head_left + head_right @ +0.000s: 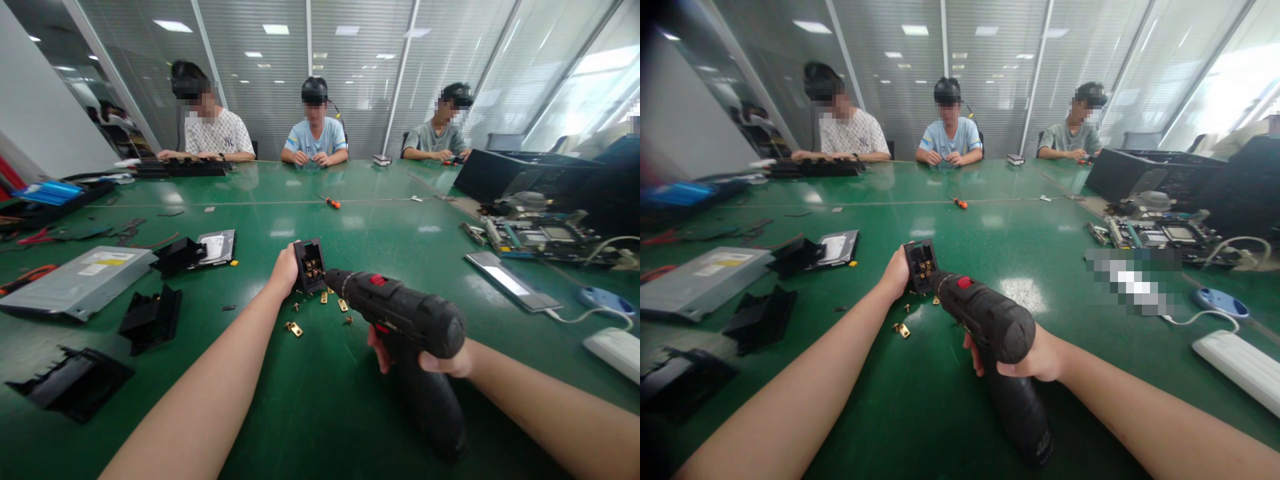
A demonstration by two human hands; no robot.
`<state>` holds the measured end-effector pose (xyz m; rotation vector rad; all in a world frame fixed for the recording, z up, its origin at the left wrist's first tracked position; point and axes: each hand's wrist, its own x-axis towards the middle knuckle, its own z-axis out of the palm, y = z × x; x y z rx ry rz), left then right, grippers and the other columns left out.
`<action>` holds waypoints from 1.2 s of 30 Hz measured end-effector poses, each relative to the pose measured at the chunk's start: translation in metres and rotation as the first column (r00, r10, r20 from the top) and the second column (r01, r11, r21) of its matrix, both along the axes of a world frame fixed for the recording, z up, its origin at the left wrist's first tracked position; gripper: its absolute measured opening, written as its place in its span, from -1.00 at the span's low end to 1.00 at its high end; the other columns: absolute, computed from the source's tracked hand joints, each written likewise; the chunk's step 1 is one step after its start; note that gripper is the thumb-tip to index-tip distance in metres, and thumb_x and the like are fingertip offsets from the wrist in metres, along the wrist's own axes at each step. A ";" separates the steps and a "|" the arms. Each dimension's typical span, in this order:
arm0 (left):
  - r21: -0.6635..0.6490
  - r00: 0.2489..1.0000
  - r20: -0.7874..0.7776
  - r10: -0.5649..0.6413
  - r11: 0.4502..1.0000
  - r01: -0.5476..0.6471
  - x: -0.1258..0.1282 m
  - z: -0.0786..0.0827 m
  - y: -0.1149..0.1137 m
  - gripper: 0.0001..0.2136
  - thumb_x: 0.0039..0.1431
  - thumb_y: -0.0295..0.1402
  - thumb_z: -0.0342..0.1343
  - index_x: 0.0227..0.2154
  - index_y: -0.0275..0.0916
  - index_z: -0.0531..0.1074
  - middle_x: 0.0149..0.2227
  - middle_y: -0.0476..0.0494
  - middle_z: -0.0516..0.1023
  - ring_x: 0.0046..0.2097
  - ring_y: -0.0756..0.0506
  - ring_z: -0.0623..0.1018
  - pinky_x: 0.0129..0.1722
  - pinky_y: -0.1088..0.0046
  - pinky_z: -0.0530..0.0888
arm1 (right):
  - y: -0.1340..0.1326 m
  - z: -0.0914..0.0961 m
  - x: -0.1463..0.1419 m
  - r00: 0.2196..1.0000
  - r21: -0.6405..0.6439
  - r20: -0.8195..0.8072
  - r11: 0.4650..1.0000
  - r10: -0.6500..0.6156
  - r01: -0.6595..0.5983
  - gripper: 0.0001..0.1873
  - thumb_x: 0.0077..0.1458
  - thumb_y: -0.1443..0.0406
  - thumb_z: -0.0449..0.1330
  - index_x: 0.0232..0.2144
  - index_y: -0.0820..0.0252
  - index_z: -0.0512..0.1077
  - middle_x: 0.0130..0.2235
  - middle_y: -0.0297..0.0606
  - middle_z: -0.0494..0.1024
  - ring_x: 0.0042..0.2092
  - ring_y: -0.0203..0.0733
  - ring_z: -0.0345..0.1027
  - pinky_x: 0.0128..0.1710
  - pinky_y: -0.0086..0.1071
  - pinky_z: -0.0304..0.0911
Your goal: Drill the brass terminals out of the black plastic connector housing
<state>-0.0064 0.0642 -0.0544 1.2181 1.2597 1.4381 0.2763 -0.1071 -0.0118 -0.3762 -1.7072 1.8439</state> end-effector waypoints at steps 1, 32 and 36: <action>0.003 1.000 0.002 -0.005 1.000 0.005 0.000 0.000 0.000 -0.52 0.17 0.14 0.03 -0.49 -0.21 0.47 -0.52 0.01 0.49 -0.36 -0.12 0.47 -0.28 0.37 0.39 | 0.000 0.001 0.000 1.000 -0.004 -0.003 1.000 0.000 0.000 -0.45 0.09 0.04 0.41 0.01 0.24 0.47 -0.23 -0.15 0.60 -0.23 -0.11 0.56 -0.18 -0.25 0.44; -0.024 0.998 0.052 -0.019 0.999 0.021 0.002 0.003 -0.001 -0.53 0.14 0.16 0.06 -0.56 -0.18 0.40 -0.59 0.02 0.41 -0.44 -0.10 0.44 -0.35 0.38 0.36 | -0.001 0.004 -0.003 1.000 -0.028 0.013 1.000 0.004 -0.004 -0.47 0.06 0.08 0.45 -0.01 0.22 0.46 -0.23 -0.20 0.59 -0.23 -0.09 0.57 -0.18 -0.20 0.47; -0.028 0.999 0.037 -0.024 0.999 0.025 0.001 0.003 0.000 -0.52 0.14 0.17 0.05 -0.56 -0.17 0.39 -0.59 0.02 0.42 -0.43 -0.10 0.44 -0.34 0.38 0.37 | -0.001 0.006 -0.004 1.000 -0.016 0.008 1.000 -0.011 0.011 -0.47 0.06 0.11 0.46 -0.02 0.26 0.45 -0.27 -0.18 0.62 -0.26 -0.09 0.58 -0.22 -0.21 0.48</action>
